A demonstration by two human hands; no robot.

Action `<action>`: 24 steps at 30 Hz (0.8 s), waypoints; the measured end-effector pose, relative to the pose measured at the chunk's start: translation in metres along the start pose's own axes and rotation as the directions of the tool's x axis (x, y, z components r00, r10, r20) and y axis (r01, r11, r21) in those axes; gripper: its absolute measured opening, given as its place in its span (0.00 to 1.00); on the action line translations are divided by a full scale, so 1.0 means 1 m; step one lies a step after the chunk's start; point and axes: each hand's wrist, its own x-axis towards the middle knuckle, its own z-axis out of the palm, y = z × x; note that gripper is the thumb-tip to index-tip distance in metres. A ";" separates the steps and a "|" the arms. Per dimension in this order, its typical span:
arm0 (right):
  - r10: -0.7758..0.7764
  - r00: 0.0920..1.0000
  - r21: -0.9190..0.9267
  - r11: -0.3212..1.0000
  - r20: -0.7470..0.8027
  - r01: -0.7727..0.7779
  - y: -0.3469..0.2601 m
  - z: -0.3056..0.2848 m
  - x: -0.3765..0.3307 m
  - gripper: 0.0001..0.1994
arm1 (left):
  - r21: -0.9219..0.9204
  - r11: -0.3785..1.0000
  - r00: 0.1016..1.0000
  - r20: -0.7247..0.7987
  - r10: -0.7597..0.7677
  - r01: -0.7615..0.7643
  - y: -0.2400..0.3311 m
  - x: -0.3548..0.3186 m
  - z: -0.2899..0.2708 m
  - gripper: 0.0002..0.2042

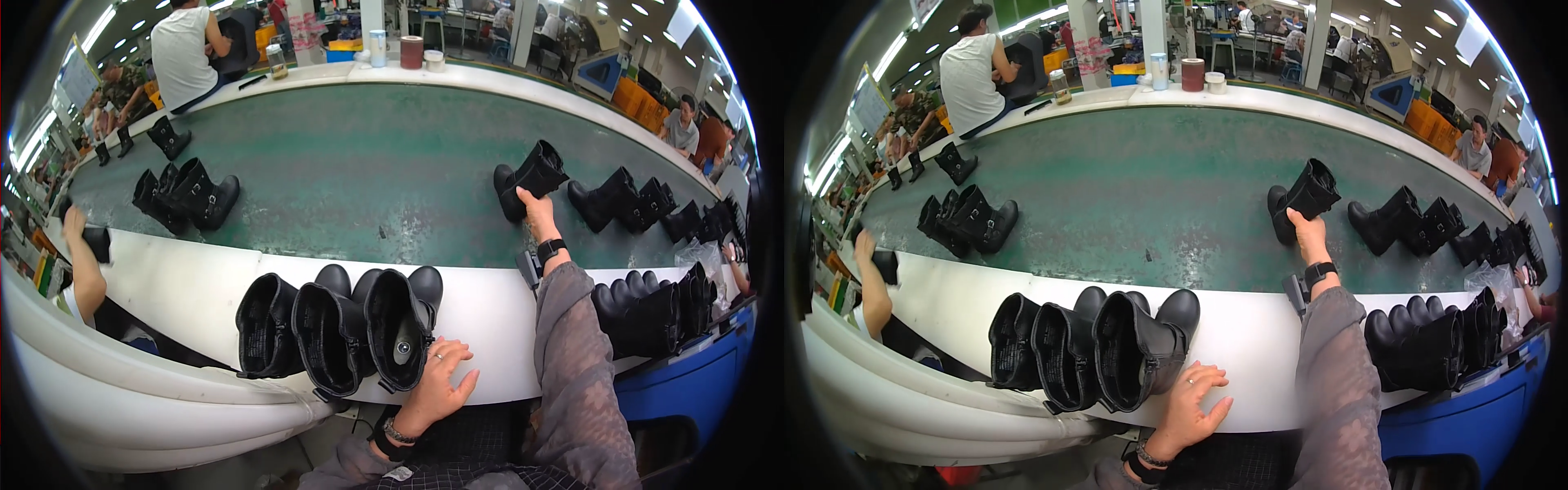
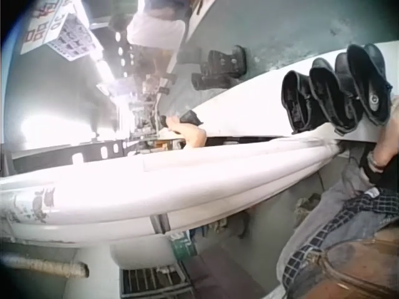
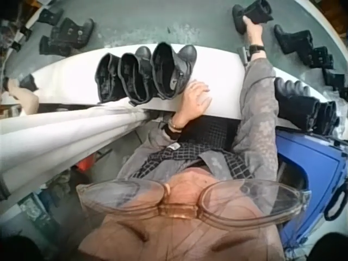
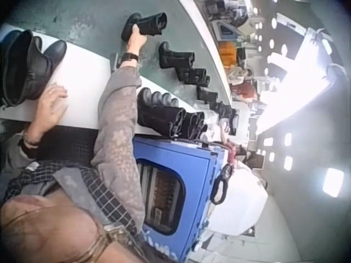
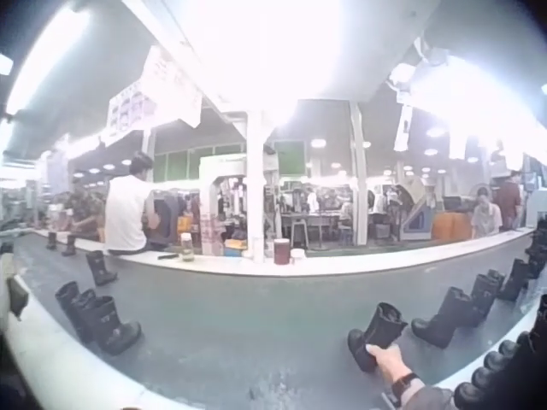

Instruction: The recorder is inspecting and adjusting pairs of black boots on a factory assembly line, using a pair of pliers briefly to adjust a strap or component.

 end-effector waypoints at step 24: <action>0.148 0.844 0.651 0.573 0.515 -0.498 -0.087 -0.056 -0.336 0.21 | -0.550 0.831 0.991 -0.046 -0.128 0.082 0.028 -0.014 0.009 0.29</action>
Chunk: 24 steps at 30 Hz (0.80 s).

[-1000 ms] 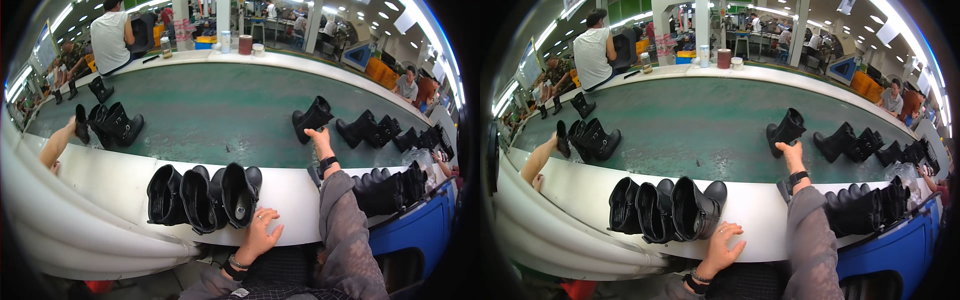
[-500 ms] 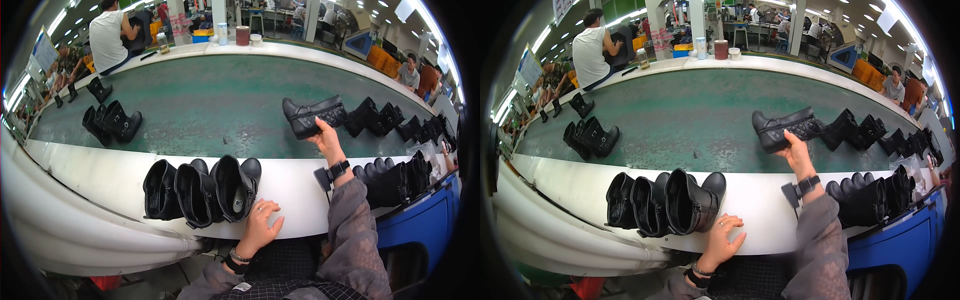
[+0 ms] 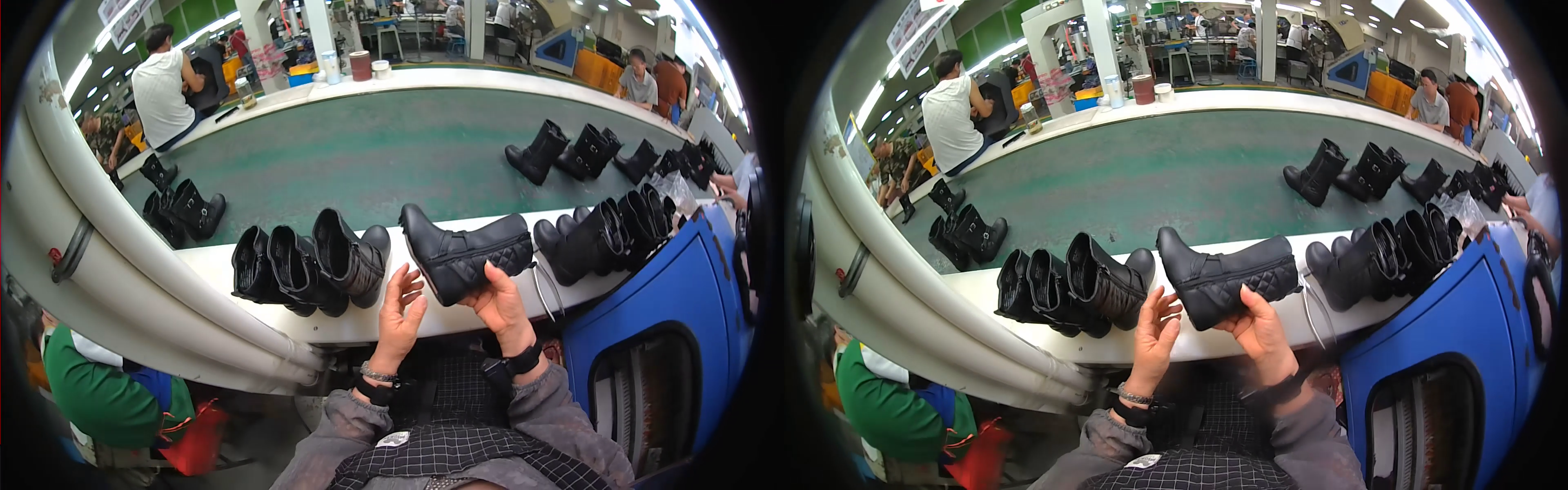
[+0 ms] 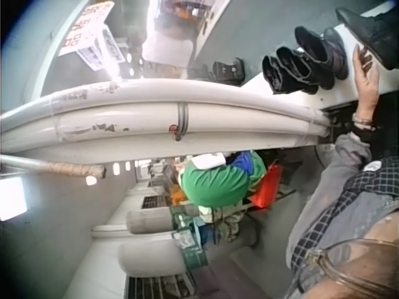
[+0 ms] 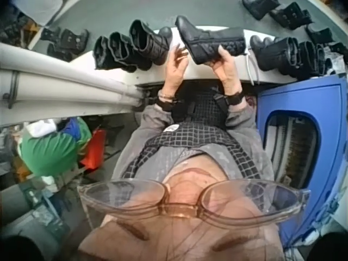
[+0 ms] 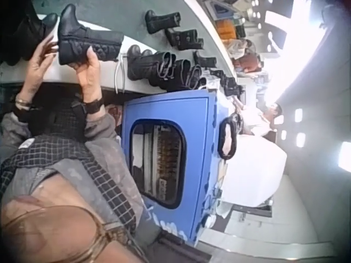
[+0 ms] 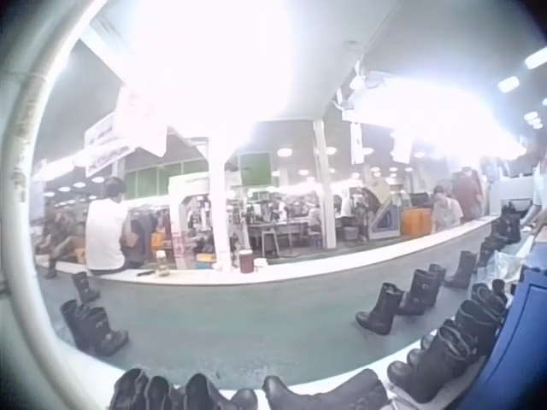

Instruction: The recorder is inspecting and adjusting pairs of black boots on a factory assembly line, using a pair of pliers briefly to adjust a strap or component.

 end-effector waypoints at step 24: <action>-0.104 0.993 0.035 0.994 -0.061 0.107 0.010 -0.043 -0.028 0.20 | 0.557 0.830 0.874 -0.393 0.287 -0.022 0.011 -0.023 -0.005 0.27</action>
